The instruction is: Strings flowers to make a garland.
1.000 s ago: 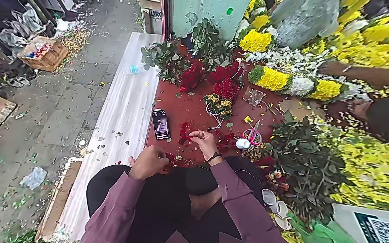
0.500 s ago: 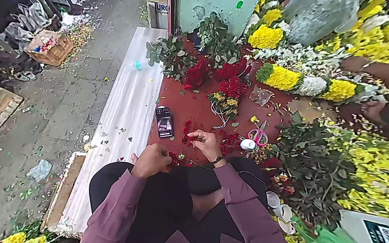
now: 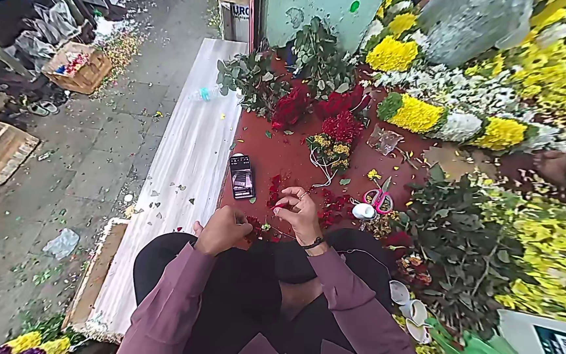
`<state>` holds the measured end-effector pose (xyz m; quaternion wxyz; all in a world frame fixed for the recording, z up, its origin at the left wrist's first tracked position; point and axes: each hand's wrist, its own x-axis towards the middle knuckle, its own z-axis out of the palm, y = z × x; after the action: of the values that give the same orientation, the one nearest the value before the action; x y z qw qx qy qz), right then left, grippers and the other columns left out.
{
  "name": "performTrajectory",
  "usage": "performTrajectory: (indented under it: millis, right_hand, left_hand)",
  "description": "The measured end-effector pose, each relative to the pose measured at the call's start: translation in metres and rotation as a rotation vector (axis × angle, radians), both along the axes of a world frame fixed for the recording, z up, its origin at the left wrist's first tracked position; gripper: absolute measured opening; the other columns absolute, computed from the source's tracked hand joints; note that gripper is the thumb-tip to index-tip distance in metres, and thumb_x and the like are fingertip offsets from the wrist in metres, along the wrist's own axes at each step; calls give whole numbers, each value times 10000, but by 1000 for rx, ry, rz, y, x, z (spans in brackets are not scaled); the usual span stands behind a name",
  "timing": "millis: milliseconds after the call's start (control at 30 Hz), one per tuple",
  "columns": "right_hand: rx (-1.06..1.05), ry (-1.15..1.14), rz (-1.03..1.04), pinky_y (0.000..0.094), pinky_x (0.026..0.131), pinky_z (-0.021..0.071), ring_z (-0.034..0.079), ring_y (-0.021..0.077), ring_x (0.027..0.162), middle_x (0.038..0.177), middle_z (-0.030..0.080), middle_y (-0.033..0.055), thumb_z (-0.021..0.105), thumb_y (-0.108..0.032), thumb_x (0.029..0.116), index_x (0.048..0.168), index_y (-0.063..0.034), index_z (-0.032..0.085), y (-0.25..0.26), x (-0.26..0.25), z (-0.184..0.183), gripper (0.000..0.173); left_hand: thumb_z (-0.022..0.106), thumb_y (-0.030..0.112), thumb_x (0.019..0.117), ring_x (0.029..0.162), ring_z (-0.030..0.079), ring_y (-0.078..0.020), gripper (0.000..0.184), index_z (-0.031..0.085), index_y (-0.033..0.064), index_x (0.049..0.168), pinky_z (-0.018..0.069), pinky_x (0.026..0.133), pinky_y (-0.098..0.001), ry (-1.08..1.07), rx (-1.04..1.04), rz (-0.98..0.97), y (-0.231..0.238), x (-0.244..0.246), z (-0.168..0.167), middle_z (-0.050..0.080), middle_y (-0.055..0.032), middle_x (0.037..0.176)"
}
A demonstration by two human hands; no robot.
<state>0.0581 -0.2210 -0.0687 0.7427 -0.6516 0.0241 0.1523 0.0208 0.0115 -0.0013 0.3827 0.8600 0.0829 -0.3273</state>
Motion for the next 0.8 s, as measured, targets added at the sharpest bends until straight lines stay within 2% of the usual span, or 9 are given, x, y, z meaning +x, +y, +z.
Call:
performTrajectory:
  millis: [133,300,400,467,567,633,700,733,800]
  right_hand:
    - [89,138,113,338,528,567,679,244,631,880,726,188,799,16,787,1342,18,497,13,-20,24,631]
    - [3,204,111,302,438,537,663,217,547,845,738,160,864,-20,743,1292,25,532,23,-33,25,643]
    - [-48,206,89,307,436,543,658,210,529,816,735,149,884,-41,728,1281,9,539,23,-31,21,654]
    - [-77,213,109,301,424,531,642,199,508,799,730,140,898,-57,716,1289,-5,538,23,-31,20,679]
    - [-160,249,202,284,426,507,601,165,485,744,697,94,945,-147,679,1336,-39,535,18,-28,21,782]
    - [-221,229,302,294,523,534,594,136,536,691,646,40,971,-256,638,1376,-75,524,10,-22,16,882]
    - [-202,194,422,330,614,569,621,152,646,764,646,33,972,-293,626,1453,-106,482,-3,-13,15,979]
    - [-182,168,476,344,664,583,650,167,744,868,671,38,969,-293,631,1491,-127,456,-9,-9,15,1015]
    - [-200,97,577,373,842,594,663,182,1070,1191,681,23,943,-332,648,1551,-193,399,-19,-3,14,1063]
  left_hand:
    - [626,296,986,577,587,-91,230,767,120,939,515,577,-336,6,-119,52,0,-1,-3,670,12,703]
    - [644,198,957,577,601,-57,191,768,87,1052,519,557,-263,42,-239,104,-5,0,4,694,18,727]
    - [697,240,952,621,645,-58,188,771,91,1038,557,605,-264,36,-265,76,-5,0,6,729,15,776]
    - [728,303,945,607,641,-53,203,781,112,988,554,596,-268,22,-260,48,-5,-1,5,728,27,757]
    - [735,309,945,569,598,-47,190,783,126,934,521,572,-275,40,-224,-4,-6,0,3,702,32,715]
    - [729,304,944,583,588,-50,184,781,132,906,503,581,-297,45,-223,-30,-4,0,2,694,34,711]
    - [726,285,933,604,604,-55,175,773,132,864,515,599,-315,38,-224,-24,-3,-1,2,694,37,709]
    - [729,276,922,597,598,-61,173,760,129,836,507,591,-323,38,-211,-9,-3,0,3,683,36,692]
    - [736,273,896,562,561,-71,182,732,131,782,474,556,-334,55,-176,11,-3,1,4,643,38,647]
